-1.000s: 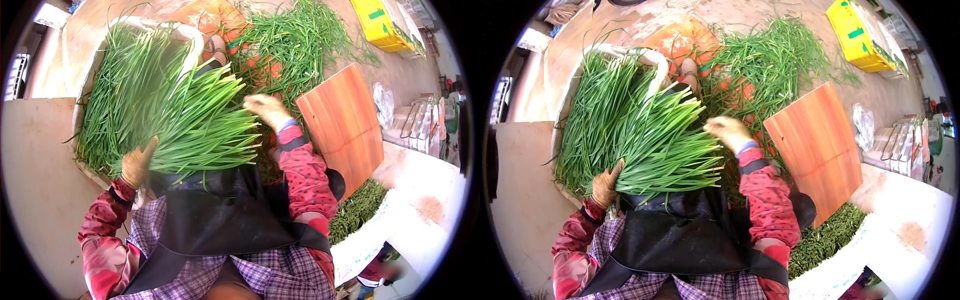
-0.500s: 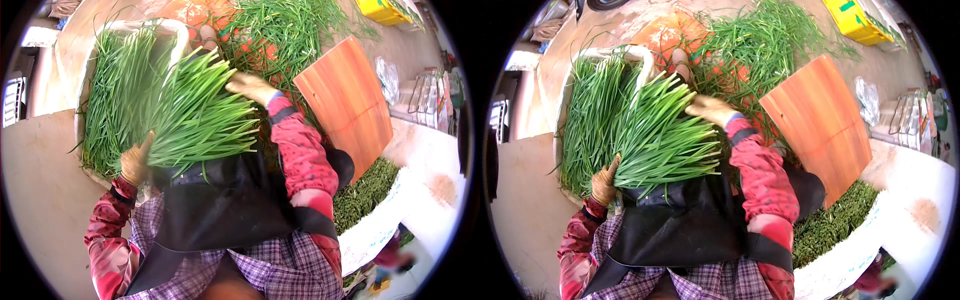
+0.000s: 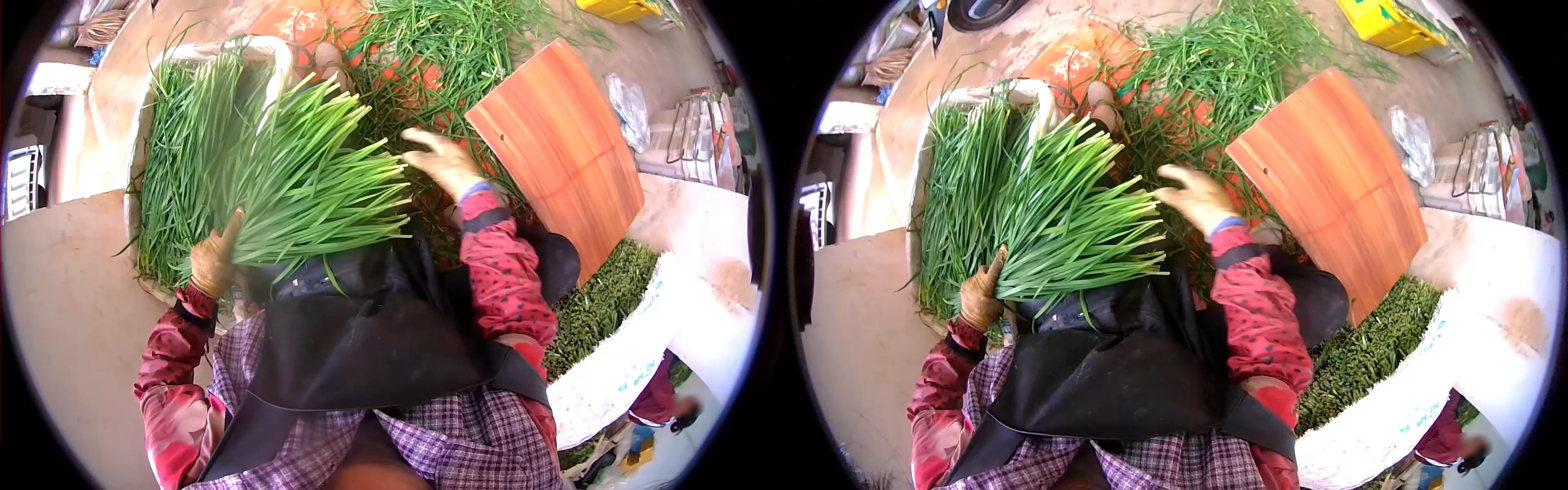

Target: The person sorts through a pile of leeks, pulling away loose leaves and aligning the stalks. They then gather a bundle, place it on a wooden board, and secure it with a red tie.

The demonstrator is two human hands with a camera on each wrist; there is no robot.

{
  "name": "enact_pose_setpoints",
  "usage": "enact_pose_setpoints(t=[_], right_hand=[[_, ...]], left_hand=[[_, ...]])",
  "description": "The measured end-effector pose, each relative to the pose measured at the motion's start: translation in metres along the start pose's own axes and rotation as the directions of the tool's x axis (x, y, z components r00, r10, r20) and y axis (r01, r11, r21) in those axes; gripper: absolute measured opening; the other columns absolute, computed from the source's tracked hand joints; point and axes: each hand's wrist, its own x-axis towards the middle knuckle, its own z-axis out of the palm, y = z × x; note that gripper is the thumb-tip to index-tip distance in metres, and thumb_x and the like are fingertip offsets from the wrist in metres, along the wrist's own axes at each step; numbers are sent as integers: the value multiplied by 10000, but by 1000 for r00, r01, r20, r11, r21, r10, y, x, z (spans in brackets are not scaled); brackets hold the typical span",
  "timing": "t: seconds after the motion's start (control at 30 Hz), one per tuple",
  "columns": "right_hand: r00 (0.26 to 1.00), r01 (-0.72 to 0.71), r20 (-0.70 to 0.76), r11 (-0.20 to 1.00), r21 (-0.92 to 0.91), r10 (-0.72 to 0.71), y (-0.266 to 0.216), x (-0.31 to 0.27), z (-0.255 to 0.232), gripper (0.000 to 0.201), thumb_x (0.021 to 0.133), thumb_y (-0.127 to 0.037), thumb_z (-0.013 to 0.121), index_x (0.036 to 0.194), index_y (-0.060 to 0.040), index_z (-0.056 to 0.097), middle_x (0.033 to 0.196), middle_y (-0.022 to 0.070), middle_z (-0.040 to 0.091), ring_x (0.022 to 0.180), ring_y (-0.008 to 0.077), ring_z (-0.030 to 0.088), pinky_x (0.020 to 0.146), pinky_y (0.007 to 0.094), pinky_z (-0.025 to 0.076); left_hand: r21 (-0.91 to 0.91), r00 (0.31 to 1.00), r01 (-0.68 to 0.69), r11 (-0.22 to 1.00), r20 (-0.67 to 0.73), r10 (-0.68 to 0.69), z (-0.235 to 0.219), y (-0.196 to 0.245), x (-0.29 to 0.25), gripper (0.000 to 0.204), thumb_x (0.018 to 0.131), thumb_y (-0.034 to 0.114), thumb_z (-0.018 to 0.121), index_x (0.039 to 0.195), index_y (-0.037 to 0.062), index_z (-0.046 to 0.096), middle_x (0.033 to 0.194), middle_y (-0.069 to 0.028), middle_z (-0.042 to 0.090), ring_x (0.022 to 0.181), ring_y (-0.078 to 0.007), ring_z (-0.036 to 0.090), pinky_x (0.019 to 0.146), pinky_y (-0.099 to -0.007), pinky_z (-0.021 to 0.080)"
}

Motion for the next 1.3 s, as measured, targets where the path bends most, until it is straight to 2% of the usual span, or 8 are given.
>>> enact_pose_setpoints(t=[0.17, 0.27, 0.5, 0.63, 0.83, 0.93, 1.2, 1.3], right_hand=[[977, -154, 132, 981, -118, 169, -4, 9, 66, 260, 859, -280, 698, 1009, -69, 718, 1038, 114, 679, 1005, 214, 635, 904, 332, 465], [983, -161, 30, 764, 624, 183, 22, 6, 83, 218, 843, -216, 723, 1000, -64, 715, 953, 89, 681, 906, 186, 647, 837, 285, 471], [979, -21, -196, 932, -363, -54, 97, -12, 95, 219, 854, -257, 557, 826, -63, 655, 844, 162, 649, 831, 385, 620, 739, 477, 495], [697, -477, -62, 398, -784, 714, 123, -18, 26, 337, 861, -285, 597, 1103, -71, 691, 1130, 163, 677, 1080, 354, 637, 920, 451, 505], [962, -157, -227, 987, -18, 149, -34, 61, 19, 353, 845, -384, 682, 1017, -77, 701, 996, 131, 706, 818, 284, 668, 755, 410, 505], [856, -513, 211, 826, 235, 472, -67, 105, 68, 328, 840, -367, 685, 961, -63, 701, 770, 105, 710, 681, 227, 661, 708, 341, 493], [947, -128, -296, 992, 15, 126, 20, 91, 66, 137, 851, -164, 628, 950, -89, 686, 688, 36, 629, 586, 129, 613, 561, 297, 503], [953, 7, -139, 441, 898, 269, 108, 52, 12, 100, 844, -170, 614, 835, -72, 630, 774, 86, 628, 576, 236, 590, 580, 350, 493]], left_hand=[[50, 1000, 9, 999, -17, -8, -1, -3, -5, 792, 741, 40, 591, 1477, 234, 369, 745, -192, 573, 586, -357, 597, 516, -450, 459], [111, 991, 101, 989, 81, -110, 9, -12, -13, 958, 632, 274, 808, 1486, 264, 374, 812, -172, 568, 709, -380, 614, 609, -457, 480], [87, 997, -3, 996, 72, -3, -30, 12, 1, 816, 689, 31, 675, 1426, 263, 413, 795, -145, 589, 654, -356, 621, 560, -453, 495], [131, 999, -9, 991, 41, 4, -30, 2, -1, 735, 737, 72, 660, 1406, 269, 430, 763, -133, 569, 630, -335, 612, 559, -439, 500], [141, 997, -12, 990, 78, 1, -34, 4, 4, 741, 749, 82, 659, 1418, 287, 414, 752, -134, 561, 623, -330, 608, 549, -436, 499], [129, 996, -1, 992, 89, -11, -39, 5, 5, 746, 750, 80, 661, 1420, 293, 410, 754, -141, 562, 626, -341, 611, 548, -441, 499], [134, 997, -45, 990, 74, 36, -42, 3, 12, 786, 777, 56, 625, 1471, 317, 366, 738, -149, 557, 588, -328, 597, 519, -434, 493], [132, 995, -51, 990, 97, 39, -49, -1, 14, 759, 786, 50, 613, 1463, 307, 385, 746, -171, 567, 602, -338, 612, 514, -438, 493]])
